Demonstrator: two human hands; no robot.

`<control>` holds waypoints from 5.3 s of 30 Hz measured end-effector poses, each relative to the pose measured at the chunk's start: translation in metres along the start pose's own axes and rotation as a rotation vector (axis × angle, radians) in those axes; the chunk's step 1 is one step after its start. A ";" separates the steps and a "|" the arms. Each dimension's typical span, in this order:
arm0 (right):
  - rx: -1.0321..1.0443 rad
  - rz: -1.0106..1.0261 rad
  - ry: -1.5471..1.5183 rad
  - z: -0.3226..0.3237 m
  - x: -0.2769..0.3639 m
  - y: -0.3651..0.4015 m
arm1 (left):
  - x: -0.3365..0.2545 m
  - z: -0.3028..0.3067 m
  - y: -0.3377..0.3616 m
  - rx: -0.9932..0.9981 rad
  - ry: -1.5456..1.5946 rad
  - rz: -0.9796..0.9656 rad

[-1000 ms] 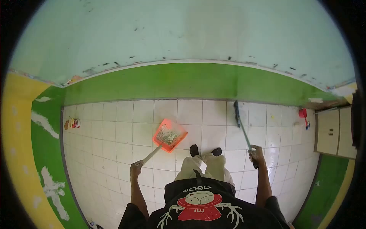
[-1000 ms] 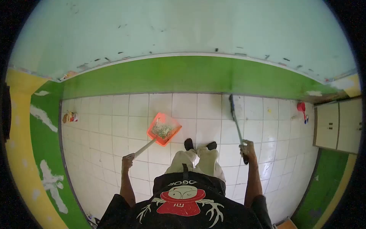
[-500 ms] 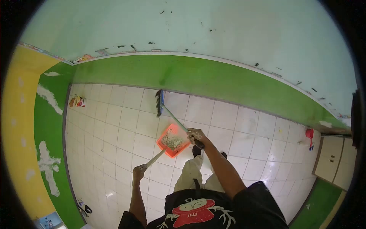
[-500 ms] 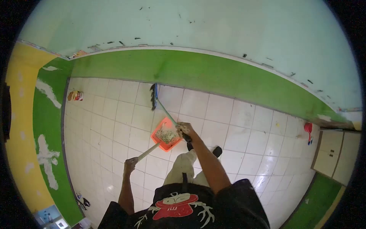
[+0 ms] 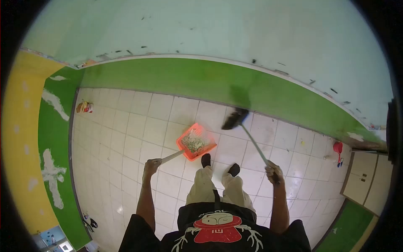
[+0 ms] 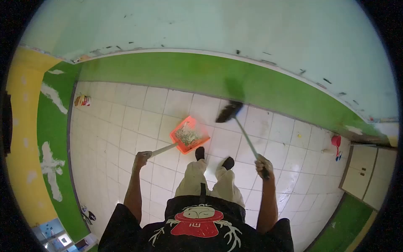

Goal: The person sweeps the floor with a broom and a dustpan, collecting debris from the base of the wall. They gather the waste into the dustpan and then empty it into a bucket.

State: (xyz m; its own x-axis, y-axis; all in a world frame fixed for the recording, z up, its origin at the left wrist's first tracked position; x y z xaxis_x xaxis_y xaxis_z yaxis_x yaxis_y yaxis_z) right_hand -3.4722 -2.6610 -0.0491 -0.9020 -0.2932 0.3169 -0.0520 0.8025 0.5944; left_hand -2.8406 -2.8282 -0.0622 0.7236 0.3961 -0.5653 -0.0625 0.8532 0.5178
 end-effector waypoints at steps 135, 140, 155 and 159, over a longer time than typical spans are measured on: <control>-0.847 0.626 -0.562 0.295 0.126 0.441 | -0.644 -0.554 0.104 -0.183 -1.164 -0.743; -1.112 0.716 -0.455 0.353 0.126 0.510 | -0.669 -0.697 0.190 0.231 -1.163 -1.161; -0.962 0.748 -0.594 0.408 0.150 0.513 | -0.747 -0.923 0.501 0.812 -0.702 -1.199; -0.875 0.900 -0.879 0.440 0.155 0.581 | -0.768 -0.996 0.549 1.095 -0.588 -1.222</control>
State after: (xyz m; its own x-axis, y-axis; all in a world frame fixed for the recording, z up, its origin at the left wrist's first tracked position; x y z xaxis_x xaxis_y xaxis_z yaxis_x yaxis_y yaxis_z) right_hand -3.8307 -2.0115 0.0198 -0.4720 0.7507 0.4622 0.6098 -0.1007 0.7862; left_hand -4.1154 -2.3259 0.0172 0.1431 -0.6235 -0.7686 0.9385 -0.1611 0.3054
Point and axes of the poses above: each hand's wrist, its own y-axis away from the middle knuckle, its own z-axis out of the back of the hand, x = y × z, the point moved 5 cm from there along -y, towards the middle knuckle, and after that the axes turned 4 degrees about z, right-handed, at the moved point
